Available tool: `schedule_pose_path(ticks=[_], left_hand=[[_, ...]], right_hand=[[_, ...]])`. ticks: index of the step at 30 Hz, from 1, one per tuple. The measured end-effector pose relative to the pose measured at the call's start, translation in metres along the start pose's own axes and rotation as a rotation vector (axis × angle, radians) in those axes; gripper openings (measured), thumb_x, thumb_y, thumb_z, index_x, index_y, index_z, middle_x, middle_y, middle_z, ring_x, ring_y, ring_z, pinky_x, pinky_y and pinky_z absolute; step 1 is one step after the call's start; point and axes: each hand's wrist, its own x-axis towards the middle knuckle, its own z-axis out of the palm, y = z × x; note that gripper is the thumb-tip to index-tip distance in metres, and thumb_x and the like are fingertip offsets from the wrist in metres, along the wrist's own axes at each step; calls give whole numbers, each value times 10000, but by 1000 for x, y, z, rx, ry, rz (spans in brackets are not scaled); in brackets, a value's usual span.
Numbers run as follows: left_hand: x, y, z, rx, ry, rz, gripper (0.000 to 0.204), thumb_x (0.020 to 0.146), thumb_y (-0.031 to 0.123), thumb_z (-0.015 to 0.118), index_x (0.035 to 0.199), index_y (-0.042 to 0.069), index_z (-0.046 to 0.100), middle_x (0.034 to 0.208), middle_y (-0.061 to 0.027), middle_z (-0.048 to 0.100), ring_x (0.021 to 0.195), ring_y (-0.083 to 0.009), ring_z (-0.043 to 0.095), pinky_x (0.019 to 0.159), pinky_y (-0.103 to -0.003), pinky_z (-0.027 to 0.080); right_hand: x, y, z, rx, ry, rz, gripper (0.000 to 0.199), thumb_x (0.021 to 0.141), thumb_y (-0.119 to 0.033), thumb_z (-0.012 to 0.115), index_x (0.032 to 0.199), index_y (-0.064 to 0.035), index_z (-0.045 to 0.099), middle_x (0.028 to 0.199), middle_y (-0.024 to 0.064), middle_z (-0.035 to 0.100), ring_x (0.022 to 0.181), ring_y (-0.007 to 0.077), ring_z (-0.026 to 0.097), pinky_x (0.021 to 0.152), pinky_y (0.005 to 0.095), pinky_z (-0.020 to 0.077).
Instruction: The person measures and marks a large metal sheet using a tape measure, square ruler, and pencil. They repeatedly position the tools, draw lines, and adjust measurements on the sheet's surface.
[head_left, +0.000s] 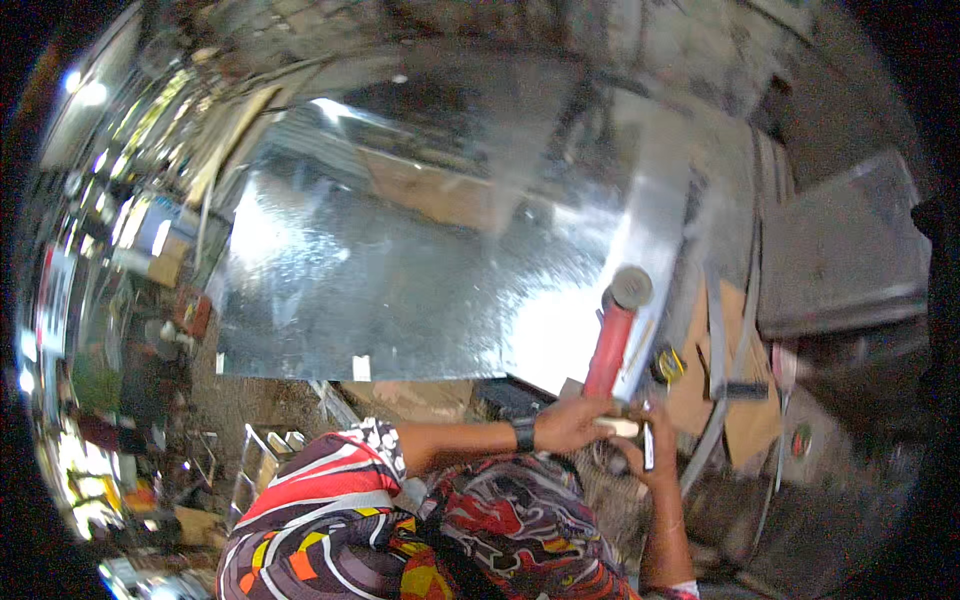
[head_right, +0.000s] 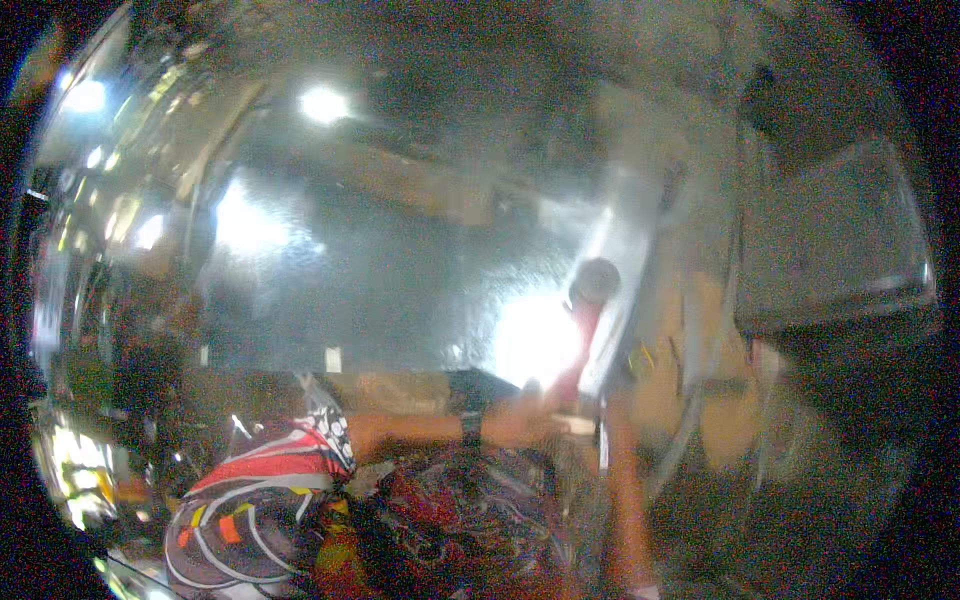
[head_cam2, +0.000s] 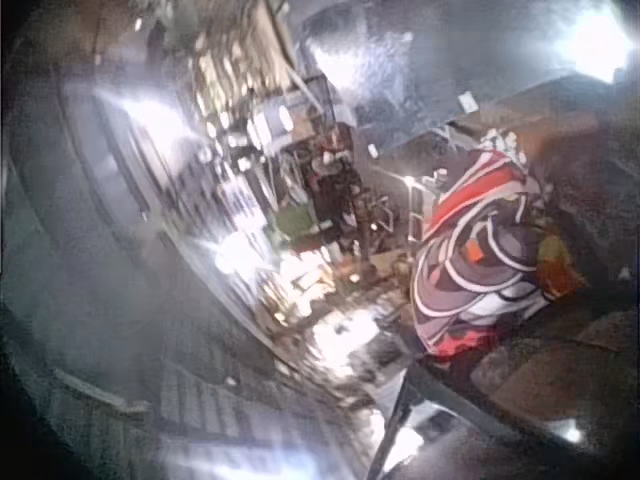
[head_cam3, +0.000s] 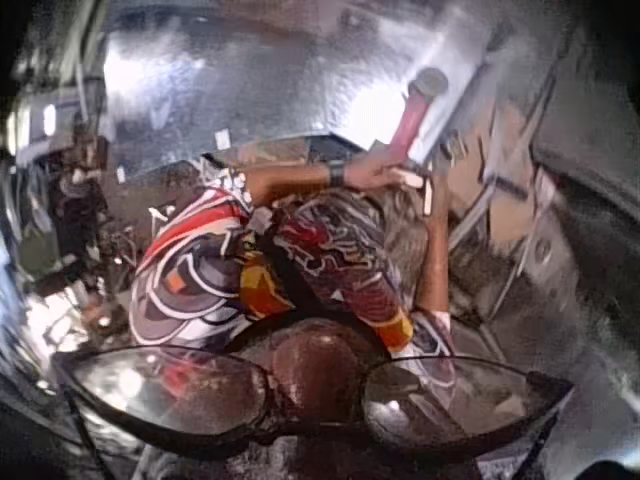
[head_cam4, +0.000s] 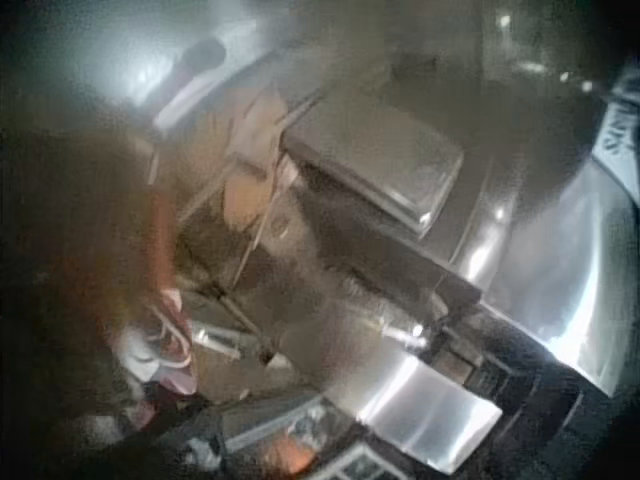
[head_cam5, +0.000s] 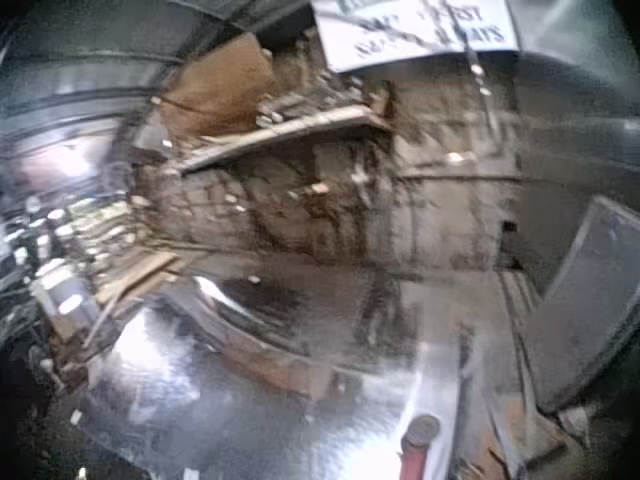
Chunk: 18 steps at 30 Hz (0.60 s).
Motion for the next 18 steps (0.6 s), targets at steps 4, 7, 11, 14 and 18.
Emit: schedule_pose_path(ticks=[4, 7, 11, 14, 18], left_hand=[[-72, 3, -42, -48, 381, -118, 529, 999, 186, 668, 1452, -17, 485, 1341, -190, 553, 1032, -236, 652, 936, -360, 518], [-115, -44, -57, -408, 478, -174, 504, 1021, 276, 670, 1422, -1, 539, 1256, -129, 597, 991, -171, 640, 871, -304, 526], [-175, -25, -83, -629, 404, -178, 408, 1056, 335, 585, 1332, 42, 651, 1182, -98, 686, 1060, -215, 637, 915, -345, 527], [-214, -56, -83, -567, 481, -44, 377, 1042, 289, 565, 1314, 46, 659, 1189, -152, 686, 1052, -295, 639, 928, -411, 527], [-249, -80, -91, -622, 522, -155, 310, 1020, 193, 640, 1268, 9, 662, 1139, -111, 708, 1005, -231, 676, 874, -377, 568]], right_hand=[[27, -40, 42, 79, -190, 160, 430, 782, -170, 900, 1098, -43, 637, 1034, 100, 706, 978, 219, 688, 866, 360, 543], [35, -50, 73, 224, -258, 143, 382, 804, -139, 885, 1101, -38, 667, 1035, 72, 706, 980, 182, 677, 870, 340, 537], [37, -91, 111, 423, -299, 110, 306, 834, -97, 861, 1083, -25, 698, 1044, 53, 714, 984, 155, 670, 879, 316, 528], [38, -135, 142, 459, -282, 140, 297, 841, -119, 860, 1077, -20, 711, 1033, 53, 724, 973, 146, 665, 879, 312, 524], [36, -156, 161, 268, -416, 66, 363, 823, -181, 870, 1115, -23, 723, 1014, 55, 733, 963, 129, 656, 853, 309, 516]])
